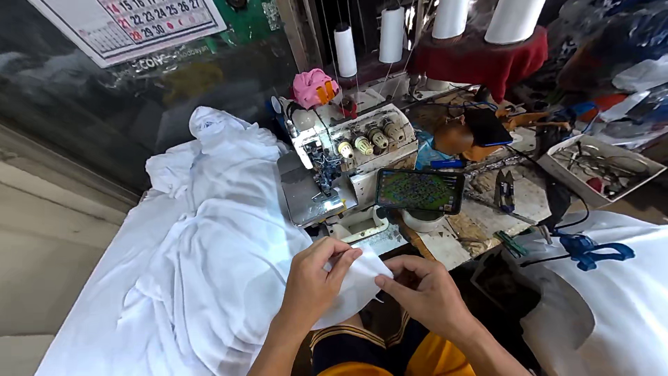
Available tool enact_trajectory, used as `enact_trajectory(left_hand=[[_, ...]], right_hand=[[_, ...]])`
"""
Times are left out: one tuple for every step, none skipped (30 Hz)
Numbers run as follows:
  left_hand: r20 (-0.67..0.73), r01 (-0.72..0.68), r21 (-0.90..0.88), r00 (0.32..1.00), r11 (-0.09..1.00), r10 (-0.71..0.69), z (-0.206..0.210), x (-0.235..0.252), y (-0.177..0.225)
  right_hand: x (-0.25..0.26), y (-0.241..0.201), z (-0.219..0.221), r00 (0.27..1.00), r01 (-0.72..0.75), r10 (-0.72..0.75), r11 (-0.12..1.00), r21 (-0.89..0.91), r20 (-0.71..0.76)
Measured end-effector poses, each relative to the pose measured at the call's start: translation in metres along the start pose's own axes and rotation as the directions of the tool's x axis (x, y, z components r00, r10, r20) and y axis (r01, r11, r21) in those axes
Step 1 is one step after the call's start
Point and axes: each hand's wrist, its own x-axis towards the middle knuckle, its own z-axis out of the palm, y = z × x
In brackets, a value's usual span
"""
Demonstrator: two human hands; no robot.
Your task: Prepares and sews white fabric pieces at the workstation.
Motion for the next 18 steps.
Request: enact_trajectory(left_hand=[[-0.003, 0.002, 0.006, 1.0, 1.0, -0.002, 0.0002, 0.0004, 0.0006], [-0.001, 0.004, 0.013, 1.0, 1.0, -0.004, 0.0006, 0.0006, 0.0011], [0.001, 0.003, 0.025, 1.0, 1.0, -0.003, 0.0013, 0.0007, 0.0013], [0.005, 0.002, 0.039, 1.0, 0.999, -0.002, 0.0019, 0.0007, 0.0012], [0.008, -0.002, 0.054, 1.0, 0.999, 0.001, 0.0026, 0.0007, 0.001], [0.011, -0.006, 0.066, 1.0, 0.998, 0.006, 0.0029, 0.0004, 0.0007], [0.015, -0.01, 0.077, 1.0, 0.997, 0.008, 0.0032, 0.0001, 0.0005], [0.017, -0.013, 0.084, 1.0, 0.996, 0.012, 0.003, 0.0, 0.0007], [0.016, -0.019, 0.089, 1.0, 0.996, 0.017, 0.0027, -0.0001, 0.0012], [0.013, -0.025, 0.093, 1.0, 0.995, 0.024, 0.0021, -0.0003, 0.002], [0.01, -0.031, 0.096, 1.0, 0.995, 0.03, 0.0014, -0.0002, 0.0027], [0.01, -0.036, 0.099, 0.999, 0.994, 0.035, 0.0006, 0.0001, 0.0033], [0.013, -0.036, 0.097, 0.999, 0.995, 0.035, -0.0005, 0.0003, 0.004], [0.01, -0.034, 0.083, 0.999, 0.996, 0.033, -0.0012, -0.0001, 0.0048], [0.003, -0.031, 0.062, 1.0, 0.998, 0.031, -0.0018, -0.0005, 0.0055], [-0.004, -0.03, 0.04, 1.0, 0.999, 0.03, -0.0026, -0.0009, 0.0061], [-0.013, -0.029, 0.018, 0.999, 0.999, 0.029, -0.0033, -0.0015, 0.0065], [-0.022, -0.029, 0.002, 0.999, 1.0, 0.029, -0.004, -0.0023, 0.0067]], right_hand=[[0.0006, -0.0001, -0.0007, 1.0, 0.002, -0.002, 1.0, -0.003, 0.0], [0.0008, 0.0, -0.001, 1.0, 0.005, -0.005, 1.0, -0.01, 0.002], [0.0008, 0.0002, -0.001, 1.0, 0.01, -0.01, 1.0, -0.021, 0.005], [0.0006, 0.0006, -0.0004, 1.0, 0.016, -0.016, 0.999, -0.033, 0.002], [0.0005, 0.0012, 0.0002, 1.0, 0.022, -0.022, 0.999, -0.043, -0.003], [0.0001, 0.002, 0.0006, 1.0, 0.027, -0.028, 0.998, -0.048, -0.006], [-0.0003, 0.0024, 0.0008, 0.999, 0.031, -0.032, 0.998, -0.052, -0.009], [-0.0006, 0.0022, 0.0008, 0.999, 0.035, -0.036, 0.998, -0.054, -0.013], [-0.0007, 0.0017, 0.0009, 0.999, 0.041, -0.042, 0.998, -0.054, -0.019], [-0.0009, 0.0009, 0.0008, 0.999, 0.047, -0.048, 0.998, -0.052, -0.02], [-0.001, 0.0001, 0.0008, 0.998, 0.057, -0.058, 0.997, -0.044, -0.018], [-0.0009, -0.0005, 0.0008, 0.997, 0.071, -0.071, 0.997, -0.032, -0.013], [-0.0006, -0.0008, 0.0011, 0.996, 0.09, -0.09, 0.996, -0.018, -0.008], [-0.0004, -0.0013, 0.0015, 0.995, 0.104, -0.104, 0.995, -0.006, -0.003], [-0.0003, -0.0017, 0.0019, 0.994, 0.11, -0.11, 0.994, 0.003, 0.001], [-0.0004, -0.0016, 0.0023, 0.994, 0.112, -0.112, 0.994, 0.005, 0.004], [-0.0005, -0.0006, 0.0026, 0.994, 0.112, -0.112, 0.994, -0.001, 0.005], [-0.0008, 0.0004, 0.0029, 0.994, 0.11, -0.109, 0.994, -0.008, 0.005]])
